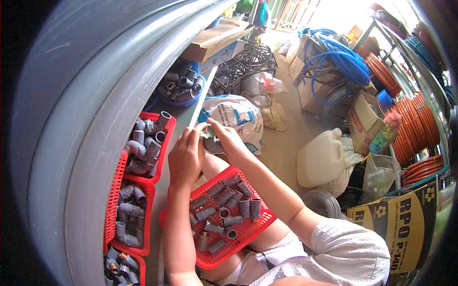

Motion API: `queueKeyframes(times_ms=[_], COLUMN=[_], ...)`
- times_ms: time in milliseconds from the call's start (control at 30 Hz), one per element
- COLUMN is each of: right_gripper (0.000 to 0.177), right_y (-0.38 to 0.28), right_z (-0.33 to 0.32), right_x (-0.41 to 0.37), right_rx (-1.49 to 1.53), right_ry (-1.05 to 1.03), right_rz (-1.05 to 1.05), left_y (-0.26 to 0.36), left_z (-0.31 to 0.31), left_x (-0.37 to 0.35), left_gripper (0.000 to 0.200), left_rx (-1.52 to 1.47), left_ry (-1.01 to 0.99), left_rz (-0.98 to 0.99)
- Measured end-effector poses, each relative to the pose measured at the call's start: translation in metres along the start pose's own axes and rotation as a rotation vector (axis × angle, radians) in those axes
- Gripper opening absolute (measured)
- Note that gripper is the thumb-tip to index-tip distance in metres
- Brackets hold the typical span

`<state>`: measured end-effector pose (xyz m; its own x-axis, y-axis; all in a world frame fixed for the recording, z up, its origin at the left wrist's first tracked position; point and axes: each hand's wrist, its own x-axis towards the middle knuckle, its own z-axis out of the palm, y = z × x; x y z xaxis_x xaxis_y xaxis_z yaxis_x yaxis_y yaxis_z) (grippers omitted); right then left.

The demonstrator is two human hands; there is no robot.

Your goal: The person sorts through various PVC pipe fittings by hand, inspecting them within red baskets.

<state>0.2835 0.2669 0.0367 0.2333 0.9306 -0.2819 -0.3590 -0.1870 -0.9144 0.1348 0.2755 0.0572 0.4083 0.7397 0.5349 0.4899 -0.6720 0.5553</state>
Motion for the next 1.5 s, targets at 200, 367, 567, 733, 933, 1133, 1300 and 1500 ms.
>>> queueKeyframes(times_ms=[200, 367, 567, 733, 933, 1133, 1300, 1500], right_gripper=[0.044, 0.040, 0.037, 0.034, 0.042, 0.029, 0.026, 0.030], right_y=[-0.007, -0.017, -0.024, -0.003, -0.018, -0.003, -0.004, -0.010], right_z=[-0.008, 0.000, 0.006, -0.003, 0.001, -0.003, -0.010, 0.004], right_x=[0.006, -0.008, -0.014, 0.007, -0.006, 0.003, 0.009, -0.010], right_rx=[0.051, 0.091, 0.318, 0.176, 0.090, 0.325, 0.304, 0.139], right_ry=[0.107, 0.036, 0.108, 0.041, -0.017, -0.078, -0.102, -0.270], right_rz=[-0.053, 0.076, -0.013, 0.182, 0.099, 0.015, -0.006, 0.017], left_y=[0.013, 0.013, 0.017, 0.016, 0.010, 0.022, 0.015, 0.014], left_z=[0.004, 0.006, 0.012, 0.011, 0.015, 0.021, 0.000, 0.005], left_x=[-0.008, -0.006, -0.011, -0.007, -0.009, -0.012, -0.003, -0.007], left_gripper=[0.027, 0.027, 0.027, 0.019, 0.022, 0.020, 0.025, 0.027], left_rx=[0.031, 0.108, 0.155, 0.166, 0.058, 0.202, 0.054, 0.153], left_ry=[-0.101, 0.029, 0.023, 0.036, 0.063, -0.014, 0.202, 0.194], left_rz=[0.134, 0.099, 0.072, 0.047, -0.034, 0.099, -0.034, -0.034])
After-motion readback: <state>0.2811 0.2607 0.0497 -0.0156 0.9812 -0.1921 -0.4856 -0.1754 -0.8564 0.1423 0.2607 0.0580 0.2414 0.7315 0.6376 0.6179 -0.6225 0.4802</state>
